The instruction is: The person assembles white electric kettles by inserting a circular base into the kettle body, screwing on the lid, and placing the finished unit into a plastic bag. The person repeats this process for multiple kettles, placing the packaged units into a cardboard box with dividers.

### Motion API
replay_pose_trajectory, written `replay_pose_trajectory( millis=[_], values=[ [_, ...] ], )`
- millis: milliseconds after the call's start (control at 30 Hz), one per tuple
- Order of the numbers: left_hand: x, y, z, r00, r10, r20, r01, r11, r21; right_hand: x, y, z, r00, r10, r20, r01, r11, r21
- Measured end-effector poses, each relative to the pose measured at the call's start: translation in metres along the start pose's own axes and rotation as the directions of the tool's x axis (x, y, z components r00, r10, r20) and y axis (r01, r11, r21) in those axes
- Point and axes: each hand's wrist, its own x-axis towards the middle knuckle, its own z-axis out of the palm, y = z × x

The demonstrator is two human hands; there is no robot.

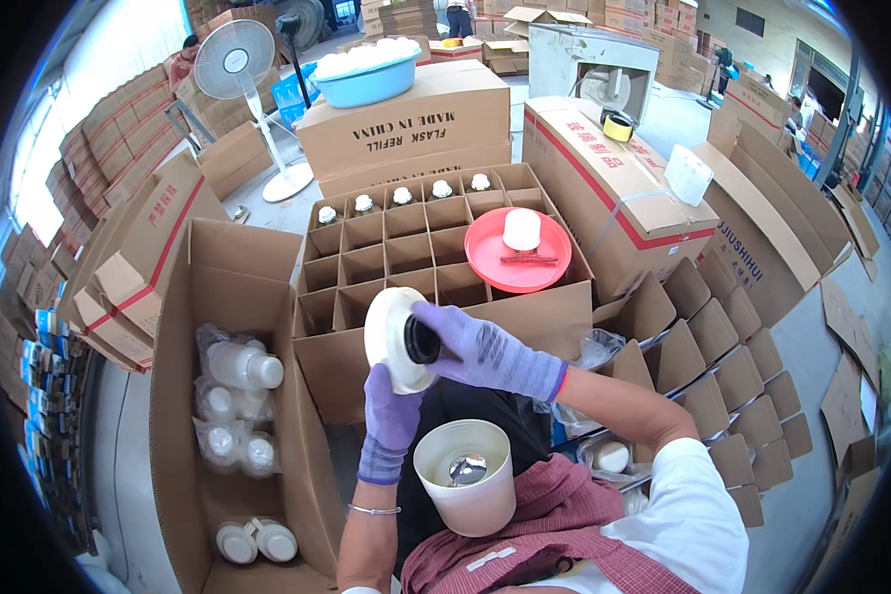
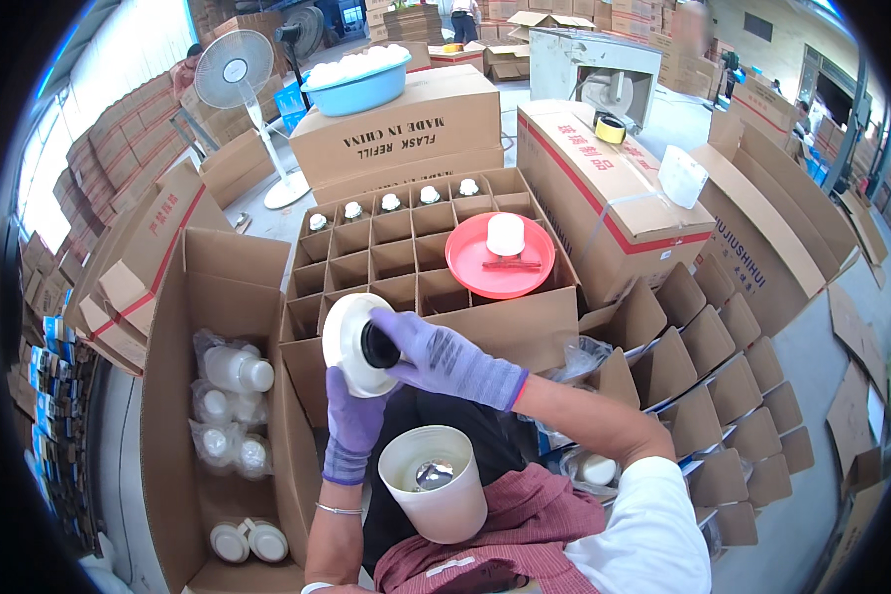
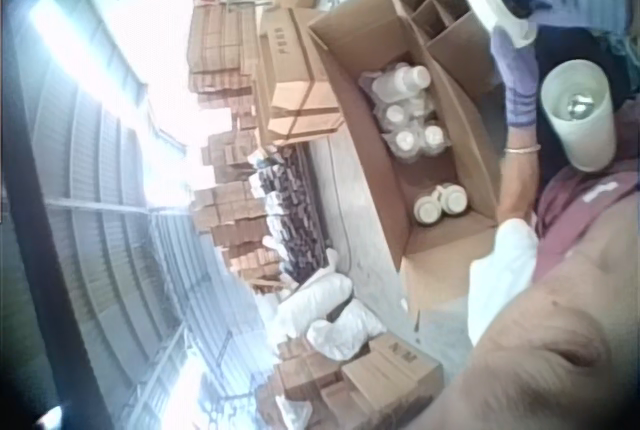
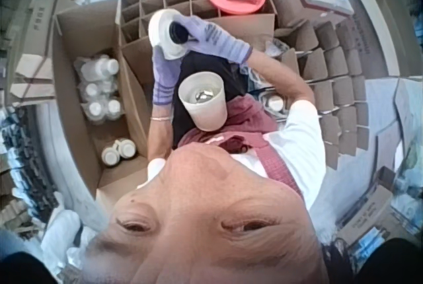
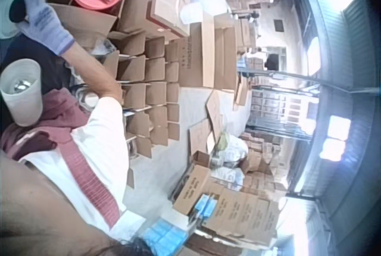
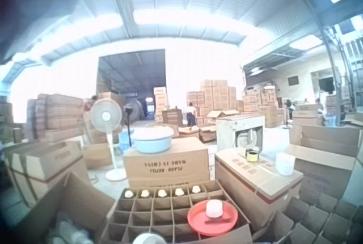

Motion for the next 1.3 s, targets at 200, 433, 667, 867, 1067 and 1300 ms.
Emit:
replay_pose_trajectory(
  millis=[200, 433, 667, 867, 1067, 1300],
  values=[
    [0.000, 0.000, 0.001, 0.981, 0.144, -0.133, -0.054, 0.852, 0.520, -0.017, -0.011, -0.010, 0.669, 0.489, 0.560, -0.743, 0.417, 0.523],
    [-0.010, 0.033, 0.028, 0.977, -0.202, -0.067, 0.194, 0.975, -0.105, -0.008, -0.014, 0.007, 0.923, -0.385, 0.000, 0.347, 0.831, -0.435],
    [-0.004, 0.018, 0.050, 0.835, 0.509, 0.207, -0.434, 0.380, 0.817, -0.018, 0.009, 0.037, 0.902, 0.427, 0.058, -0.406, 0.796, 0.449],
    [-0.012, 0.024, 0.018, 0.882, 0.188, 0.432, -0.471, 0.336, 0.815, -0.056, 0.015, -0.002, 0.547, 0.370, 0.751, -0.837, 0.250, 0.487],
    [-0.069, 0.033, -0.029, 0.961, -0.165, 0.221, -0.117, 0.481, 0.869, -0.107, 0.012, 0.012, 0.670, 0.691, 0.270, -0.698, 0.464, 0.545],
    [-0.049, 0.022, -0.019, 0.766, -0.276, 0.580, -0.384, 0.528, 0.758, -0.119, -0.018, 0.050, 0.999, -0.034, 0.021, 0.033, 0.998, 0.052]
  ],
)
